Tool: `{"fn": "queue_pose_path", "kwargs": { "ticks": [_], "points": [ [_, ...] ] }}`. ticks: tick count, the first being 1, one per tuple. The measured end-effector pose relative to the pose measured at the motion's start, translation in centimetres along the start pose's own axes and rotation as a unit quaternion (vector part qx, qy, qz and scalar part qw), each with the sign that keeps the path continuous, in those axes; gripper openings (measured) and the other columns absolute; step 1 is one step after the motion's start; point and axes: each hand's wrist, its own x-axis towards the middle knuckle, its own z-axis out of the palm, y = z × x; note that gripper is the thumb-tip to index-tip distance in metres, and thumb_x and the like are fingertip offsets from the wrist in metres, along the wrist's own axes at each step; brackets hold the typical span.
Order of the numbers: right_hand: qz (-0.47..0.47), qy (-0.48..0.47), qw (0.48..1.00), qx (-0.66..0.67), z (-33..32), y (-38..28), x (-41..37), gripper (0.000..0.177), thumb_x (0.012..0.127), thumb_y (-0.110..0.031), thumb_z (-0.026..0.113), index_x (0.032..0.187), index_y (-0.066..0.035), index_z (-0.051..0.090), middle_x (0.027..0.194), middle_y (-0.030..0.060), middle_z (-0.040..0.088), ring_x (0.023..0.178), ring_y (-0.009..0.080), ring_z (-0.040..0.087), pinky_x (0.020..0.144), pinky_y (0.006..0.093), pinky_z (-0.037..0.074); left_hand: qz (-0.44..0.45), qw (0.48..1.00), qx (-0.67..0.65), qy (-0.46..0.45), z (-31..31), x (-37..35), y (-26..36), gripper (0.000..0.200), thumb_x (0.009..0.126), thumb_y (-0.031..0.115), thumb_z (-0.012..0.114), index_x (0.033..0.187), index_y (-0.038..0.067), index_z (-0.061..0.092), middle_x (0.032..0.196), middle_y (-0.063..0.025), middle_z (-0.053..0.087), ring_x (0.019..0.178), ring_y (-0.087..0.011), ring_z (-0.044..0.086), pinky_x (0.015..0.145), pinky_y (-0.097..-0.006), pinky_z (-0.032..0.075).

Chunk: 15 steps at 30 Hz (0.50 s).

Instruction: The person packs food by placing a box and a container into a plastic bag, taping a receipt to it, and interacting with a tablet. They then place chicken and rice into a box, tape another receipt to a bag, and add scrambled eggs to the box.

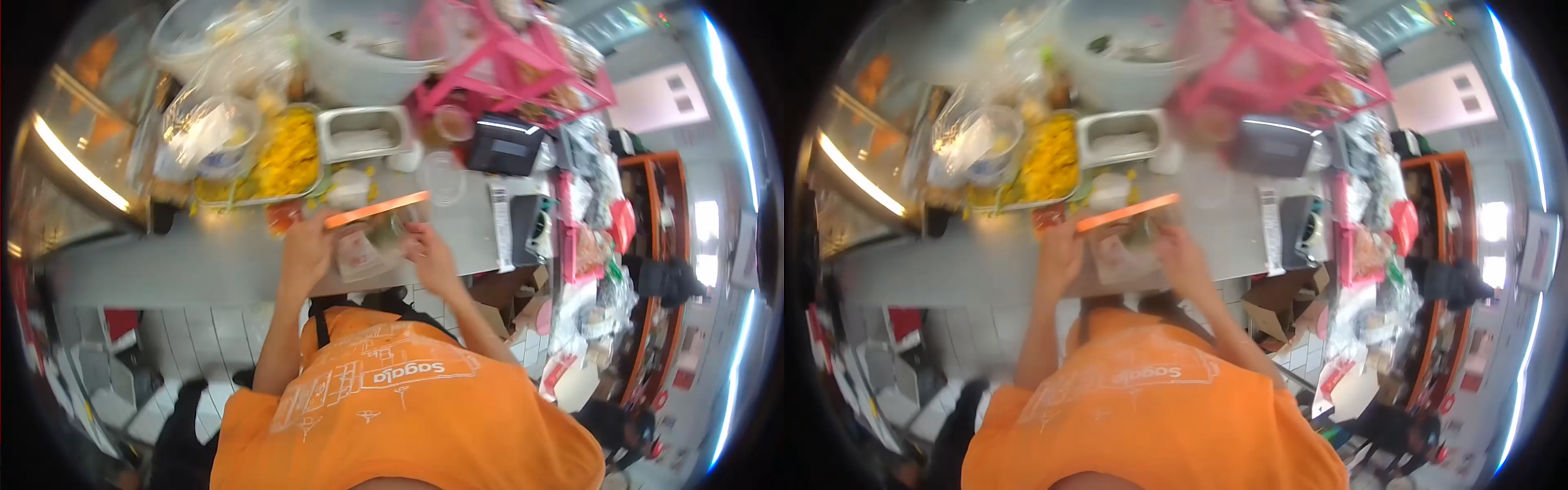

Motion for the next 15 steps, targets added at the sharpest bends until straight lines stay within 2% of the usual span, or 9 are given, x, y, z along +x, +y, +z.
{"fn": "queue_pose_path", "kwargs": {
  "ticks": [1, 3, 4, 5, 7, 9, 11, 13, 15],
  "points": [
    [-0.124, 0.112, 0.981, -0.103, 1.0, 1.9, -1.0, 0.037, 0.092, -0.012, 0.068, 0.126, -0.003, 0.056, 0.105, 0.0111, 0.069, 0.086, 0.0185, 0.067, 0.074, 0.0324, 0.054, 0.019, 1.0, -0.019, 0.013, 0.4, -0.4, -0.5, 0.029, 0.081, 0.004, 0.056, 0.107, 0.008, 0.068, 0.082, -0.0229, 0.066, 0.082, -0.0428, 0.063, 0.071, -0.0477, 0.049],
    [-0.016, 0.076, 0.996, 0.044, -1.7, -0.4, -3.9, 0.042, 0.091, -0.011, 0.068, 0.13, -0.003, 0.052, 0.113, 0.0145, 0.068, 0.094, 0.0231, 0.068, 0.078, 0.0337, 0.054, 0.05, 0.998, -0.035, 0.024, 1.1, -1.4, -0.6, 0.034, 0.08, 0.0, 0.053, 0.11, 0.007, 0.067, 0.087, -0.0217, 0.067, 0.087, -0.0421, 0.064, 0.075, -0.045, 0.05],
    [0.049, 0.054, 0.994, 0.083, -3.8, -1.2, -5.2, 0.043, 0.093, -0.02, 0.066, 0.132, -0.005, 0.051, 0.111, 0.0186, 0.068, 0.106, 0.0297, 0.067, 0.085, 0.0361, 0.053, 0.055, 0.997, -0.05, 0.033, 1.6, -2.0, -0.5, 0.035, 0.081, -0.002, 0.052, 0.112, 0.006, 0.067, 0.094, -0.0214, 0.068, 0.093, -0.0408, 0.065, 0.08, -0.0429, 0.05],
    [0.048, 0.076, 0.992, 0.085, -6.1, -1.1, -6.1, 0.043, 0.093, -0.02, 0.066, 0.132, -0.005, 0.051, 0.111, 0.0186, 0.068, 0.106, 0.0297, 0.067, 0.085, 0.0361, 0.053, 0.055, 0.996, -0.063, 0.04, 2.0, -2.7, -0.3, 0.035, 0.082, -0.004, 0.052, 0.113, 0.004, 0.066, 0.101, -0.0211, 0.069, 0.098, -0.0394, 0.066, 0.085, -0.0408, 0.051],
    [0.079, 0.101, 0.989, 0.078, -10.7, -0.3, -7.3, 0.037, 0.095, -0.018, 0.063, 0.128, -0.004, 0.055, 0.106, 0.0164, 0.071, 0.102, 0.0265, 0.068, 0.085, 0.0351, 0.053, 0.05, 0.995, -0.076, 0.047, 2.7, -3.2, 0.3, 0.034, 0.083, -0.004, 0.051, 0.114, 0.002, 0.065, 0.11, -0.0215, 0.068, 0.103, -0.0381, 0.066, 0.09, -0.0393, 0.05],
    [0.082, 0.153, 0.98, 0.094, -15.6, 0.6, -6.2, 0.029, 0.097, -0.009, 0.06, 0.125, -0.003, 0.056, 0.108, 0.0098, 0.07, 0.098, 0.0127, 0.066, 0.083, 0.0268, 0.052, 0.031, 0.994, -0.092, 0.059, 3.8, -3.7, 0.6, 0.033, 0.085, -0.005, 0.05, 0.114, 0.0, 0.065, 0.118, -0.0219, 0.067, 0.109, -0.0368, 0.065, 0.094, -0.0378, 0.049],
    [0.002, 0.242, 0.969, 0.05, -21.3, 0.6, -2.7, 0.026, 0.097, -0.02, 0.06, 0.117, -0.004, 0.065, 0.1, 0.0126, 0.073, 0.094, 0.0232, 0.07, 0.086, 0.0338, 0.052, 0.001, 0.99, -0.11, 0.084, 4.7, -3.9, 0.5, 0.031, 0.087, -0.006, 0.05, 0.115, -0.002, 0.064, 0.125, -0.022, 0.065, 0.115, -0.0338, 0.064, 0.099, -0.0361, 0.048],
    [-0.054, 0.293, 0.954, -0.04, -28.2, 0.8, 3.2, 0.024, 0.098, -0.018, 0.059, 0.116, -0.004, 0.065, 0.096, 0.0064, 0.074, 0.091, 0.012, 0.067, 0.079, 0.0269, 0.051, -0.005, 0.99, -0.11, 0.089, 4.9, -3.9, 1.7, 0.03, 0.089, -0.006, 0.049, 0.115, -0.002, 0.064, 0.126, -0.0218, 0.065, 0.117, -0.0324, 0.064, 0.099, -0.0359, 0.048],
    [-0.191, 0.374, 0.901, -0.11, -34.3, -1.2, 10.2, 0.022, 0.094, -0.022, 0.063, 0.108, -0.008, 0.072, 0.093, 0.0079, 0.075, 0.086, 0.0174, 0.07, 0.078, 0.0284, 0.052, -0.018, 0.989, -0.108, 0.1, 6.0, -3.8, 2.2, 0.029, 0.09, -0.006, 0.049, 0.115, -0.002, 0.064, 0.126, -0.0215, 0.065, 0.119, -0.0311, 0.063, 0.1, -0.0357, 0.047]
  ]
}}
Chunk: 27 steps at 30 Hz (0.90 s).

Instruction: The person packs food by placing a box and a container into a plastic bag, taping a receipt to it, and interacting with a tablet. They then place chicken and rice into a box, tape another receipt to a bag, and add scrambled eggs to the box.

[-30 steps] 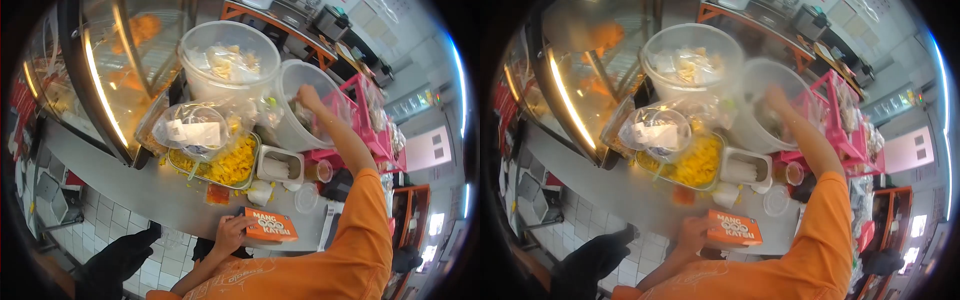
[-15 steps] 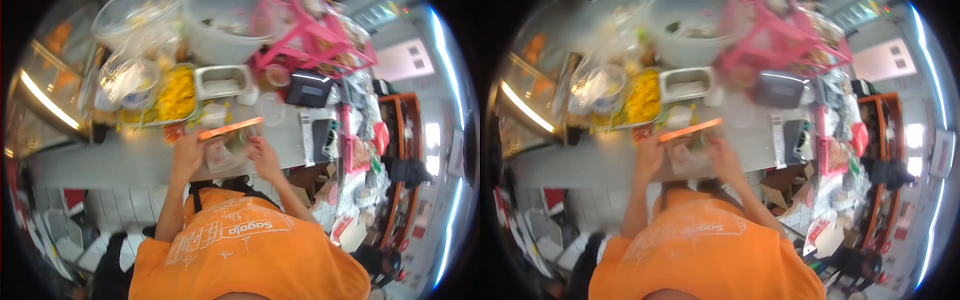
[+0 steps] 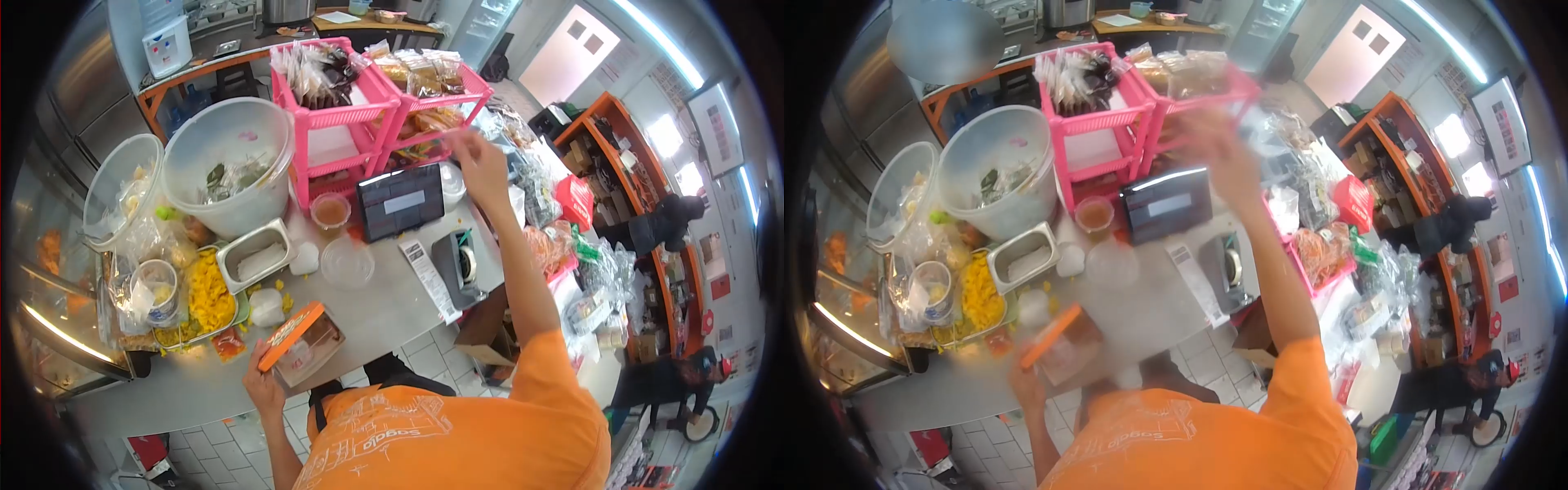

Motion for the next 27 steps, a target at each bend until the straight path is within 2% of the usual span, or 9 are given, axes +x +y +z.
{"fn": "queue_pose_path", "kwargs": {
  "ticks": [5, 8, 11, 14, 16, 19, 21, 24, 27],
  "points": [
    [-0.216, 0.003, 0.955, -0.205, 5.9, 13.6, 17.9, 0.023, 0.082, -0.024, 0.073, 0.1, -0.009, 0.075, 0.091, 0.0125, 0.074, 0.082, 0.0294, 0.071, 0.08, 0.0384, 0.055, -0.044, 0.997, -0.055, 0.036, 2.8, -1.1, 0.6, 0.028, 0.093, -0.005, 0.047, 0.116, -0.004, 0.064, 0.132, -0.0233, 0.061, 0.125, -0.0284, 0.058, 0.103, -0.0352, 0.045],
    [-0.098, -0.269, 0.893, -0.347, 6.8, 12.7, 20.3, 0.023, 0.078, -0.027, 0.076, 0.092, -0.009, 0.075, 0.088, 0.0133, 0.073, 0.084, 0.0318, 0.071, 0.08, 0.0421, 0.055, -0.081, 0.994, 0.042, 0.052, 3.2, -1.8, 2.9, 0.027, 0.097, -0.002, 0.044, 0.115, -0.003, 0.065, 0.131, -0.0227, 0.062, 0.127, -0.0283, 0.056, 0.104, -0.0348, 0.043],
    [-0.177, -0.016, 0.944, -0.277, 7.5, 17.0, 20.8, 0.022, 0.08, -0.029, 0.075, 0.086, -0.008, 0.073, 0.088, 0.0155, 0.072, 0.087, 0.0339, 0.07, 0.08, 0.0443, 0.054, -0.101, 0.993, 0.032, 0.051, 3.7, -2.0, 3.6, 0.03, 0.099, 0.0, 0.041, 0.12, -0.003, 0.062, 0.13, -0.02, 0.062, 0.128, -0.0276, 0.054, 0.106, -0.0347, 0.041],
    [-0.248, 0.12, 0.954, -0.115, 4.1, 13.9, 16.3, 0.022, 0.089, -0.028, 0.067, 0.09, -0.006, 0.069, 0.085, 0.0141, 0.072, 0.085, 0.0299, 0.07, 0.076, 0.0415, 0.053, -0.079, 0.989, 0.086, 0.094, 3.9, -2.0, 0.0, 0.036, 0.099, 0.008, 0.045, 0.131, -0.001, 0.058, 0.127, -0.0154, 0.064, 0.122, -0.0264, 0.058, 0.106, -0.037, 0.041],
    [-0.008, -0.108, 0.979, 0.17, 0.3, 4.8, 8.2, 0.015, 0.093, -0.021, 0.064, 0.093, -0.006, 0.067, 0.079, 0.0077, 0.068, 0.082, 0.0215, 0.069, 0.07, 0.0344, 0.052, -0.062, 0.989, 0.084, 0.102, 3.9, -1.5, 1.8, 0.037, 0.1, 0.005, 0.043, 0.136, -0.001, 0.052, 0.131, -0.0164, 0.06, 0.125, -0.0243, 0.055, 0.105, -0.0342, 0.04],
    [0.108, -0.466, 0.861, 0.175, 2.3, -1.1, -7.3, 0.012, 0.094, -0.015, 0.066, 0.09, -0.004, 0.064, 0.077, 0.0036, 0.066, 0.074, 0.0112, 0.065, 0.066, 0.0257, 0.051, -0.055, 0.984, 0.122, 0.116, 3.2, -0.8, 2.9, 0.034, 0.099, 0.006, 0.045, 0.13, 0.008, 0.058, 0.111, -0.0187, 0.068, 0.099, -0.0283, 0.066, 0.089, -0.0336, 0.047],
    [0.121, -0.604, 0.769, 0.173, 6.6, -4.7, -15.1, 0.021, 0.094, -0.021, 0.06, 0.094, -0.002, 0.068, 0.088, 0.0127, 0.07, 0.076, 0.0235, 0.067, 0.075, 0.0372, 0.052, -0.102, 0.983, 0.118, 0.099, 2.4, -0.4, 3.6, 0.034, 0.099, 0.006, 0.045, 0.129, 0.01, 0.059, 0.107, -0.0183, 0.069, 0.093, -0.0321, 0.067, 0.086, -0.0343, 0.048],
    [0.191, -0.504, 0.799, 0.268, 13.0, -5.2, -22.4, 0.022, 0.093, -0.021, 0.062, 0.1, -0.001, 0.067, 0.09, 0.0128, 0.071, 0.08, 0.0281, 0.068, 0.077, 0.0379, 0.053, -0.135, 0.984, 0.1, 0.063, 2.4, -1.5, 4.0, 0.035, 0.097, 0.003, 0.044, 0.127, 0.012, 0.06, 0.103, -0.0185, 0.07, 0.09, -0.0385, 0.067, 0.081, -0.0364, 0.05],
    [0.078, -0.356, 0.913, 0.185, 14.1, -5.5, -22.8, 0.018, 0.095, -0.01, 0.062, 0.107, 0.002, 0.062, 0.098, 0.0118, 0.07, 0.087, 0.0217, 0.069, 0.08, 0.0335, 0.054, -0.071, 0.993, 0.064, 0.069, 2.4, -2.5, 2.5, 0.043, 0.092, -0.004, 0.043, 0.128, 0.013, 0.06, 0.109, -0.021, 0.069, 0.098, -0.0414, 0.066, 0.082, -0.0387, 0.051]
  ]
}}
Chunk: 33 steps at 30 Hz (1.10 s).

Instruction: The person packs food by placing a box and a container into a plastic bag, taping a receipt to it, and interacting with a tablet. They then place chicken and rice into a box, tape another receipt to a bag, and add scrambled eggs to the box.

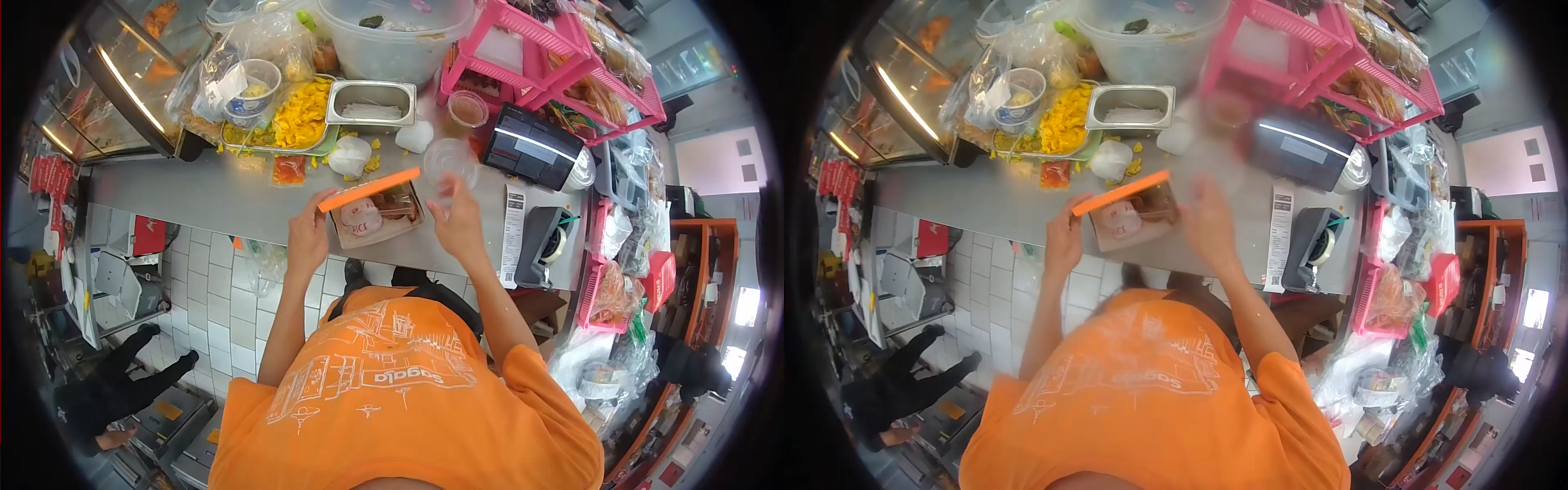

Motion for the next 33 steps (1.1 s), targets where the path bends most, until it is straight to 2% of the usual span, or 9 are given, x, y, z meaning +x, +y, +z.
{"fn": "queue_pose_path", "kwargs": {
  "ticks": [3, 5, 7, 16, 20, 23, 26, 30, 33],
  "points": [
    [-0.2, 0.195, 0.951, -0.136, 0.6, 1.0, 1.3, 0.028, 0.093, -0.002, 0.056, 0.12, -0.002, 0.06, 0.111, 0.017, 0.068, 0.102, 0.0291, 0.067, 0.093, 0.036, 0.05, 0.044, 0.998, -0.036, 0.028, 2.7, -2.6, -1.8, 0.055, 0.084, -0.012, 0.041, 0.13, 0.012, 0.059, 0.118, -0.0238, 0.066, 0.109, -0.0413, 0.063, 0.089, -0.0398, 0.05],
    [-0.222, 0.011, 0.973, -0.061, 2.8, 6.6, 1.1, 0.046, 0.087, 0.005, 0.054, 0.131, -0.009, 0.056, 0.116, 0.0193, 0.067, 0.11, 0.0338, 0.065, 0.1, 0.0358, 0.047, 0.048, 0.997, -0.029, 0.048, 4.8, -3.4, -3.0, 0.061, 0.079, -0.015, 0.04, 0.131, 0.011, 0.058, 0.122, -0.0247, 0.064, 0.113, -0.0409, 0.062, 0.094, -0.0397, 0.049],
    [-0.155, 0.005, 0.988, -0.002, 5.5, 9.2, -1.2, 0.047, 0.087, 0.006, 0.052, 0.131, -0.011, 0.057, 0.118, 0.0193, 0.067, 0.11, 0.0329, 0.065, 0.099, 0.035, 0.046, 0.127, 0.985, -0.031, 0.112, 6.8, -4.0, -4.3, 0.065, 0.076, -0.017, 0.039, 0.134, 0.007, 0.056, 0.127, -0.0243, 0.062, 0.118, -0.0394, 0.061, 0.101, -0.0383, 0.045],
    [0.106, -0.133, 0.975, 0.147, 0.8, 1.3, -1.9, 0.047, 0.09, -0.005, 0.051, 0.136, -0.016, 0.056, 0.13, 0.0201, 0.062, 0.122, 0.0337, 0.059, 0.101, 0.0364, 0.045, -0.038, 0.989, -0.116, -0.084, 1.4, -2.6, -1.3, 0.045, 0.091, 0.009, 0.051, 0.136, 0.005, 0.052, 0.13, -0.0242, 0.06, 0.122, -0.0375, 0.059, 0.102, -0.0381, 0.044],
    [-0.116, -0.225, 0.963, -0.087, 0.9, 5.8, -3.7, 0.064, 0.091, -0.013, 0.058, 0.151, -0.025, 0.038, 0.158, 0.0304, 0.016, 0.14, 0.0435, 0.034, 0.111, 0.0453, 0.038, 0.173, 0.967, 0.162, -0.094, 3.1, -3.0, -2.4, 0.072, 0.08, 0.03, 0.073, 0.141, 0.004, 0.044, 0.156, -0.0276, 0.024, 0.141, -0.0459, 0.031, 0.111, -0.0496, 0.033],
    [-0.248, -0.175, 0.939, -0.161, 1.3, 4.7, -2.7, 0.071, 0.092, -0.019, 0.059, 0.155, -0.029, 0.028, 0.16, 0.0289, 0.012, 0.139, 0.043, 0.037, 0.111, 0.046, 0.039, 0.315, 0.921, 0.223, -0.053, 4.3, -0.4, -2.4, 0.076, 0.077, 0.029, 0.078, 0.142, 0.01, 0.045, 0.158, -0.0282, 0.016, 0.143, -0.052, 0.019, 0.114, -0.0575, 0.026],
    [-0.09, -0.344, 0.898, -0.258, 0.3, 2.2, -0.7, 0.065, 0.096, -0.025, 0.055, 0.154, -0.03, 0.028, 0.16, 0.026, 0.014, 0.142, 0.0428, 0.033, 0.112, 0.0477, 0.038, 0.254, 0.917, 0.233, -0.202, 4.1, 1.4, -1.7, 0.061, 0.085, 0.014, 0.065, 0.142, 0.028, 0.049, 0.152, -0.0271, 0.025, 0.141, -0.0507, 0.024, 0.116, -0.0573, 0.025],
    [-0.072, -0.343, 0.911, -0.219, 1.0, 4.4, -1.6, 0.057, 0.1, -0.026, 0.048, 0.154, -0.025, 0.03, 0.162, 0.0192, 0.015, 0.141, 0.0431, 0.033, 0.113, 0.0489, 0.037, 0.274, 0.89, 0.29, -0.221, 4.5, 1.4, -1.6, 0.069, 0.08, 0.024, 0.073, 0.144, 0.03, 0.048, 0.154, -0.0265, 0.023, 0.141, -0.0507, 0.024, 0.115, -0.0567, 0.027],
    [-0.243, -0.115, 0.927, -0.26, 2.3, 6.9, -4.3, 0.057, 0.1, -0.032, 0.048, 0.153, -0.015, 0.031, 0.162, 0.0135, 0.019, 0.138, 0.0417, 0.039, 0.114, 0.05, 0.035, 0.303, 0.899, 0.278, -0.15, 5.6, 0.3, 0.8, 0.076, 0.069, 0.032, 0.085, 0.139, 0.029, 0.055, 0.152, -0.0233, 0.03, 0.138, -0.0469, 0.03, 0.114, -0.0513, 0.029]
  ]
}}
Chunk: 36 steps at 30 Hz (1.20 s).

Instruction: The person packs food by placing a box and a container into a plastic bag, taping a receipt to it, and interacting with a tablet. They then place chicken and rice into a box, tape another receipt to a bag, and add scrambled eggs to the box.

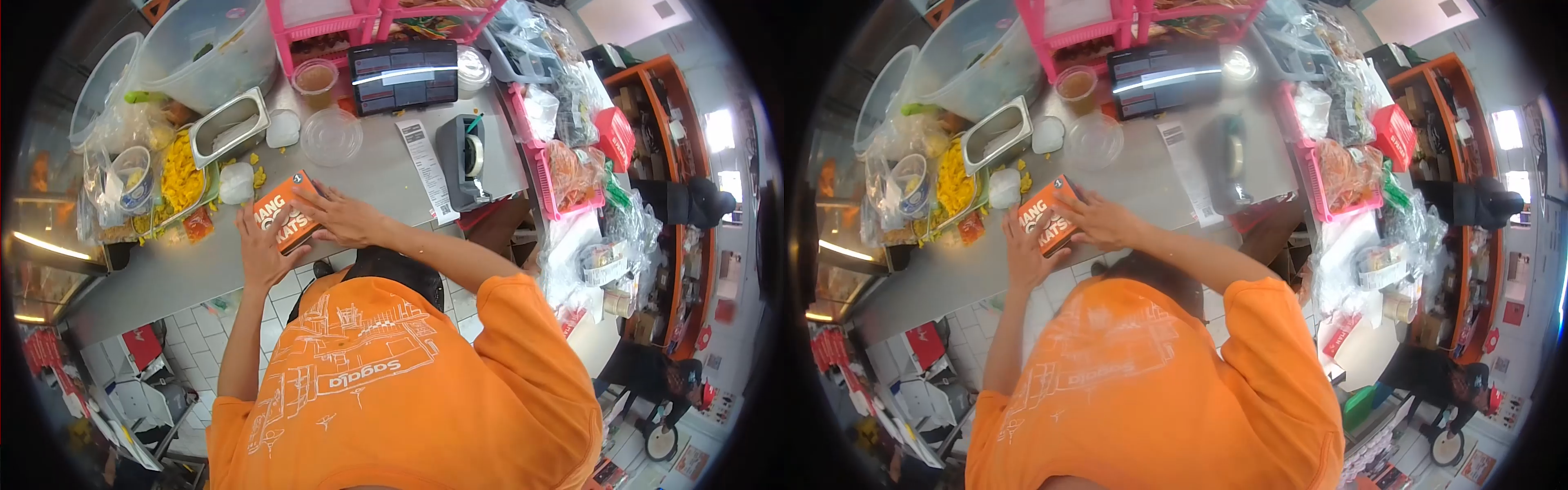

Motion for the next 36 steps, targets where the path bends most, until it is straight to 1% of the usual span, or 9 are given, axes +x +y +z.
{"fn": "queue_pose_path", "kwargs": {
  "ticks": [6, 8, 10, 18, 22, 27, 30, 32, 36],
  "points": [
    [0.433, 0.399, 0.797, 0.132, -6.9, -1.0, -9.3, 0.027, 0.095, -0.022, 0.059, 0.115, -0.003, 0.065, 0.102, 0.0106, 0.067, 0.102, 0.0211, 0.061, 0.088, 0.0356, 0.048, -0.024, 0.994, -0.004, 0.106, 2.5, 0.5, -0.1, 0.082, 0.062, 0.041, 0.088, 0.137, 0.032, 0.057, 0.142, -0.021, 0.04, 0.128, -0.0451, 0.04, 0.108, -0.0516, 0.037],
    [0.577, 0.448, 0.674, -0.112, -8.3, 2.2, -16.1, 0.03, 0.093, -0.031, 0.065, 0.104, -0.003, 0.069, 0.093, 0.0104, 0.066, 0.076, 0.0216, 0.059, 0.073, 0.0363, 0.047, -0.047, 0.992, -0.005, 0.114, 2.8, 0.2, 0.4, 0.079, 0.061, 0.04, 0.089, 0.135, 0.031, 0.06, 0.141, -0.0207, 0.042, 0.127, -0.0445, 0.041, 0.105, -0.0515, 0.04],
    [0.678, 0.294, 0.669, 0.077, -11.3, 3.9, -18.7, 0.037, 0.093, -0.037, 0.067, 0.102, -0.001, 0.07, 0.092, 0.0115, 0.065, 0.076, 0.0215, 0.062, 0.071, 0.038, 0.053, -0.033, 0.994, -0.011, 0.106, 3.2, 0.2, 0.7, 0.078, 0.063, 0.043, 0.088, 0.135, 0.032, 0.059, 0.138, -0.0213, 0.041, 0.126, -0.0445, 0.04, 0.104, -0.0517, 0.041],
    [0.629, 0.354, 0.551, 0.42, -8.2, 7.3, -20.5, 0.038, 0.089, -0.035, 0.069, 0.1, 0.0, 0.073, 0.078, 0.0053, 0.068, 0.072, 0.0126, 0.063, 0.062, 0.0304, 0.05, 0.009, 0.996, -0.001, 0.087, 3.7, -0.2, 1.1, 0.076, 0.066, 0.047, 0.085, 0.136, 0.031, 0.059, 0.137, -0.022, 0.04, 0.127, -0.0439, 0.04, 0.102, -0.0502, 0.043],
    [0.474, 0.552, 0.599, 0.335, 1.7, 7.2, -23.6, 0.025, 0.091, -0.023, 0.068, 0.088, 0.001, 0.074, 0.085, 0.0078, 0.071, 0.078, 0.0173, 0.065, 0.072, 0.0335, 0.051, 0.018, 0.994, 0.013, 0.106, 3.7, 0.1, 1.4, 0.075, 0.067, 0.046, 0.085, 0.136, 0.031, 0.059, 0.137, -0.022, 0.04, 0.127, -0.0435, 0.04, 0.102, -0.0496, 0.043],
    [0.712, 0.292, 0.635, 0.072, -1.2, 4.5, -24.4, 0.027, 0.09, -0.03, 0.067, 0.086, -0.004, 0.076, 0.082, 0.0122, 0.072, 0.072, 0.0251, 0.066, 0.067, 0.0374, 0.049, 0.018, 0.994, 0.001, 0.111, 3.5, -0.4, 1.5, 0.075, 0.066, 0.046, 0.085, 0.135, 0.031, 0.06, 0.136, -0.0214, 0.042, 0.125, -0.0427, 0.041, 0.102, -0.0505, 0.043],
    [0.519, 0.317, 0.792, 0.057, -2.0, 0.6, -20.1, 0.035, 0.096, -0.035, 0.062, 0.088, -0.005, 0.078, 0.076, 0.0007, 0.069, 0.064, 0.0098, 0.061, 0.061, 0.0244, 0.051, -0.01, 0.991, -0.006, 0.136, 4.4, -0.6, 1.3, 0.074, 0.066, 0.049, 0.084, 0.134, 0.031, 0.06, 0.135, -0.0215, 0.044, 0.125, -0.0432, 0.043, 0.101, -0.0515, 0.044],
    [0.503, 0.202, 0.739, 0.4, -1.4, -1.2, -13.1, 0.035, 0.094, -0.037, 0.065, 0.088, -0.005, 0.078, 0.077, 0.0011, 0.07, 0.061, 0.0103, 0.061, 0.054, 0.0236, 0.048, -0.013, 0.984, 0.018, 0.176, 4.8, -0.1, 1.9, 0.074, 0.066, 0.05, 0.083, 0.134, 0.031, 0.061, 0.131, -0.0208, 0.045, 0.122, -0.0432, 0.045, 0.098, -0.0509, 0.045],
    [0.424, 0.121, 0.769, 0.462, 2.5, -4.7, -2.5, 0.04, 0.093, -0.04, 0.068, 0.084, -0.002, 0.077, 0.07, 0.0014, 0.067, 0.062, 0.0088, 0.061, 0.05, 0.0251, 0.048, -0.05, 0.98, 0.011, 0.192, 5.1, -0.3, 2.1, 0.075, 0.064, 0.05, 0.083, 0.133, 0.032, 0.061, 0.128, -0.019, 0.045, 0.12, -0.042, 0.045, 0.091, -0.05, 0.047]
  ]
}}
